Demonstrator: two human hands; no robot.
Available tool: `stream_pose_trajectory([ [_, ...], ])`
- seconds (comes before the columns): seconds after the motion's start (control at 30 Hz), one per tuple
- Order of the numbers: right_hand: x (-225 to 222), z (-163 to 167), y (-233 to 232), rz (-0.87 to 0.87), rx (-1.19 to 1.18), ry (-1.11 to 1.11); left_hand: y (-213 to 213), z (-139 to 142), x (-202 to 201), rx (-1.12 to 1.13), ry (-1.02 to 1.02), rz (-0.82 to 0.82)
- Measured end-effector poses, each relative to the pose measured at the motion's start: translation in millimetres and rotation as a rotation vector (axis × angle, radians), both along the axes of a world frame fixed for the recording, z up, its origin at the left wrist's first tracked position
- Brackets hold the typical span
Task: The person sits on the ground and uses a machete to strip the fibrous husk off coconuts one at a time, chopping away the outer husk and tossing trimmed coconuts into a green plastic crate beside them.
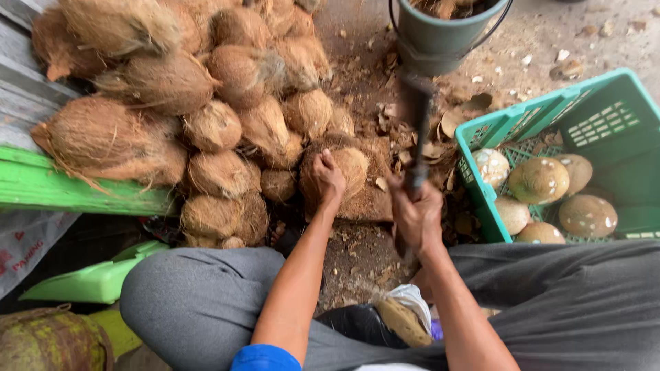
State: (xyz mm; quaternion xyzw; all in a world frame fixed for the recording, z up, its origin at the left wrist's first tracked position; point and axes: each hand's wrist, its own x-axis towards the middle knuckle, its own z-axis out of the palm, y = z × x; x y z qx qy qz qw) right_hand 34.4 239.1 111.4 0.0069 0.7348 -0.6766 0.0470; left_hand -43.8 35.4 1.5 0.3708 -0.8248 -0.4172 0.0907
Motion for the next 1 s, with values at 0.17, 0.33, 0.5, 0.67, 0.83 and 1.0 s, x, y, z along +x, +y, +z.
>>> stream_pose_trajectory([
  [0.17, 12.9, -1.3, -31.1, 0.098, -0.27, -0.328, -3.5, 0.6, -2.9, -0.083, 0.007, -0.068],
  [0.33, -0.1, -0.2, -7.2, 0.124, 0.119, -0.254, -5.5, 20.8, 2.1, -0.005, 0.142, -0.136],
  [0.5, -4.9, -23.7, -7.6, -0.093, -0.158, 0.001, -12.3, 19.9, 8.4, -0.101, -0.108, -0.121],
  [0.67, 25.9, -62.5, -25.4, 0.132, 0.287, -0.585, -16.1, -1.4, 3.2, -0.357, 0.132, -0.203],
  [0.83, 19.8, -40.9, -8.4, 0.182, 0.332, -0.437, -29.5, -1.2, -0.2, -0.98, -0.07, 0.313],
  [1.0, -11.2, -4.2, 4.6, 0.048, 0.127, -0.188, -34.6, 11.3, -1.0, -0.011, -0.023, -0.062],
])
